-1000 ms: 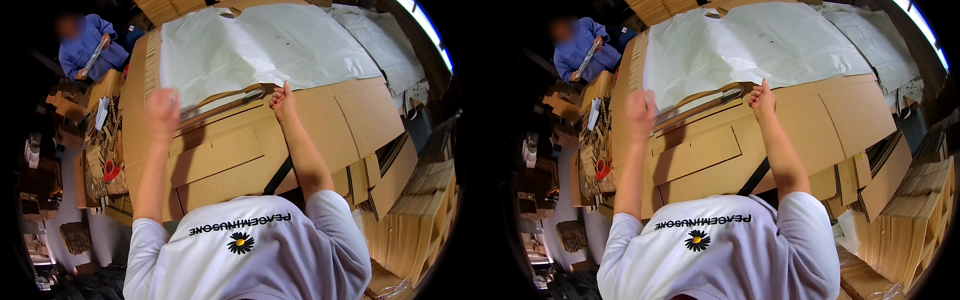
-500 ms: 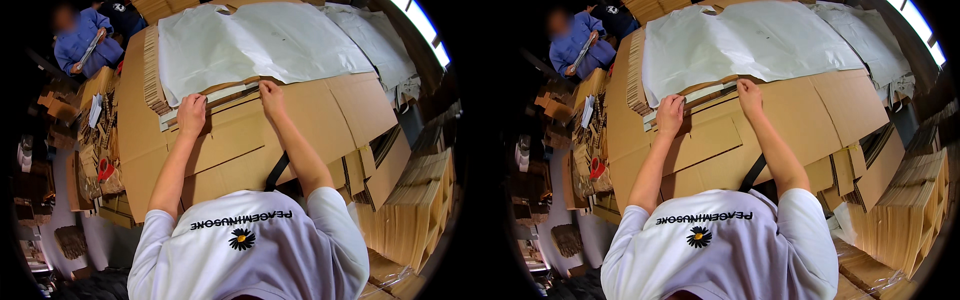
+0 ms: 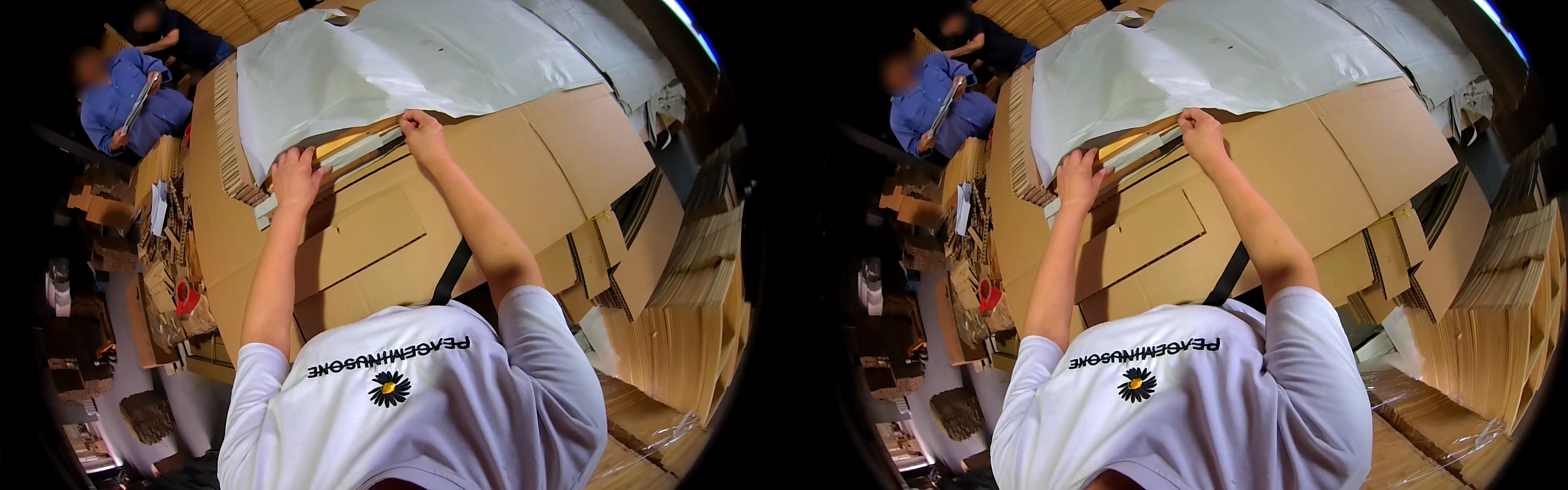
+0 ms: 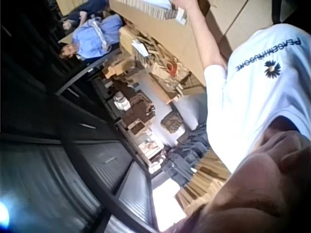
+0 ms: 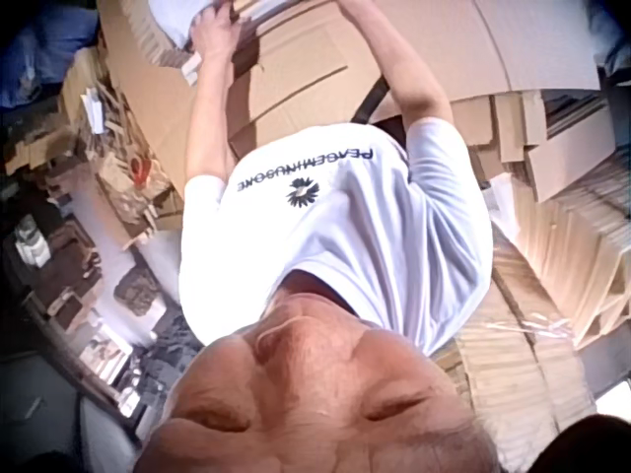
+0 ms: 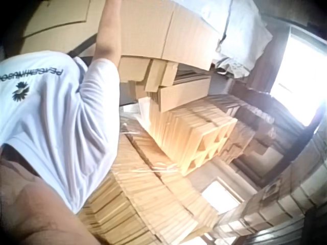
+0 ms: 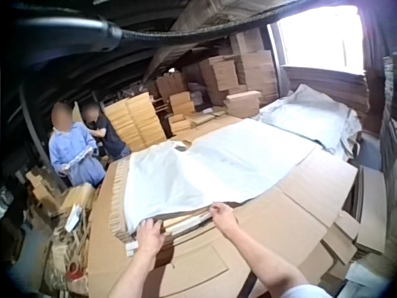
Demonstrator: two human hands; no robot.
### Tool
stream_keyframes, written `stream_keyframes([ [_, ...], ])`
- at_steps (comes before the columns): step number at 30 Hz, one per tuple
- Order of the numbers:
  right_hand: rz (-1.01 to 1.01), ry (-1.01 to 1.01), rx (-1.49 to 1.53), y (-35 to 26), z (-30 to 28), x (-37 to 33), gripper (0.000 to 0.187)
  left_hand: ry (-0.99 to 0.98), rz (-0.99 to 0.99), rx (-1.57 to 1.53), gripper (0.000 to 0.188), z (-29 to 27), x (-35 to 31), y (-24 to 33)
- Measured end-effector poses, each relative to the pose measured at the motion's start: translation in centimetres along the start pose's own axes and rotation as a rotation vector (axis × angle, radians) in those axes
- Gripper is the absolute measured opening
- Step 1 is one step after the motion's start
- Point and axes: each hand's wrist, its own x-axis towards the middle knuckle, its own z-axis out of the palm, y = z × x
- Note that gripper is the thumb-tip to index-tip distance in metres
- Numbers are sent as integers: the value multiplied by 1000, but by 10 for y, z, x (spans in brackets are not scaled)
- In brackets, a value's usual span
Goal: The person assembles and wraps wooden furniture components on a workbench. They place wooden frames and slatted panels onto protective paper, fold the paper around each piece, and stack the wrapped items. Cardboard dividers are added between layers, and the process repeats with additional components.
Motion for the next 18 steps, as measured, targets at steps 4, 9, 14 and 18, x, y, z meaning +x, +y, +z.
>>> stream_keyframes([
  [4,61,-36,50,10,4,1,11,84,45,-138,44,13,-4,-12],
  [9,133,-44,40,20,6,3,15,209,83,-274,39,19,-7,-11],
  [14,44,2,-87,19,3,-1,13,231,76,-295,38,18,-10,-8],
  [18,-189,87,-224,5,2,-5,20,208,64,-263,40,17,-11,-9],
])
